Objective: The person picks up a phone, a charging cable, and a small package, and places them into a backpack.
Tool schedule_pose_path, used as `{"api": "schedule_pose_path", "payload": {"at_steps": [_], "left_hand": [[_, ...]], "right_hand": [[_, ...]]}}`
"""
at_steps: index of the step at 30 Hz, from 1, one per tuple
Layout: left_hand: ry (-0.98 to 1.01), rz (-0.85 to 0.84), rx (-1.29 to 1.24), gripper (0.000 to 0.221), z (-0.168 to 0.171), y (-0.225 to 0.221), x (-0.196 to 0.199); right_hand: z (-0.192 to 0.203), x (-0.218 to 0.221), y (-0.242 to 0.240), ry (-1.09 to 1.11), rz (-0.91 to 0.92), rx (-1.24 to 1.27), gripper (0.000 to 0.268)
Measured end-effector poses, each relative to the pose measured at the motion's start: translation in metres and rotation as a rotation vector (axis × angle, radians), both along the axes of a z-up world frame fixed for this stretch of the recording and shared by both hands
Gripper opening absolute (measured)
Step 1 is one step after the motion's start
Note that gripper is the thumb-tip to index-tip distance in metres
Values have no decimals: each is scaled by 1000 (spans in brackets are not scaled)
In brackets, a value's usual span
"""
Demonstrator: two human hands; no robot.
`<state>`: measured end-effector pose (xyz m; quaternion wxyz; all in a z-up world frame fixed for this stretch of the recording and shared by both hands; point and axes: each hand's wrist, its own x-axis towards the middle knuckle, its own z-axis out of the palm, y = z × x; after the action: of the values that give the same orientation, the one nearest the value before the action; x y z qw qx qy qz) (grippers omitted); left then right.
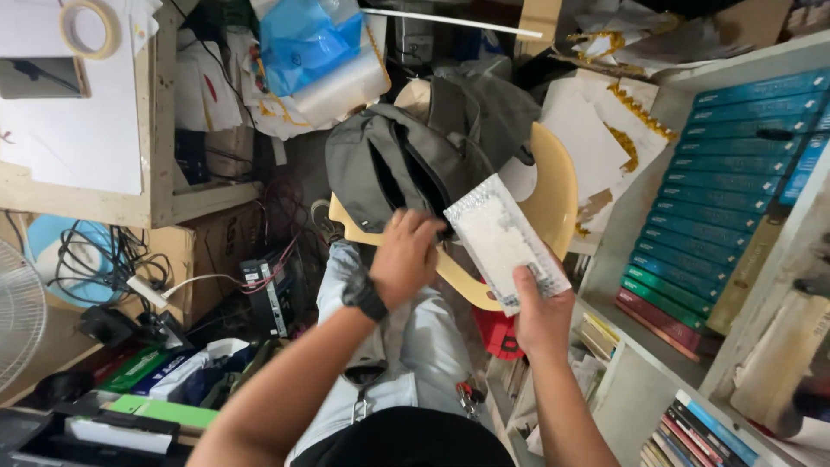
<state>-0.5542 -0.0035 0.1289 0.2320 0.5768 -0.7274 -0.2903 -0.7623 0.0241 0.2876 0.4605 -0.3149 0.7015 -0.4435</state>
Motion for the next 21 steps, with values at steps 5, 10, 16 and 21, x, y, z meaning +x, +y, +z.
{"api": "schedule_pose_path", "payload": {"at_steps": [5, 10, 16, 21], "left_hand": [[-460, -364, -308, 33, -53, -78, 35], [-486, -561, -393, 20, -84, -99, 95], [-517, -619, -352, 9, -12, -49, 213], [-522, -549, -377, 21, 9, -44, 234]], "right_hand": [[-67, -21, 30, 116, 153, 83, 46], [-99, 47, 12, 53, 62, 39, 49], [-130, 62, -38, 137, 158, -166, 48], [-161, 75, -52, 509, 269, -140, 45]]}}
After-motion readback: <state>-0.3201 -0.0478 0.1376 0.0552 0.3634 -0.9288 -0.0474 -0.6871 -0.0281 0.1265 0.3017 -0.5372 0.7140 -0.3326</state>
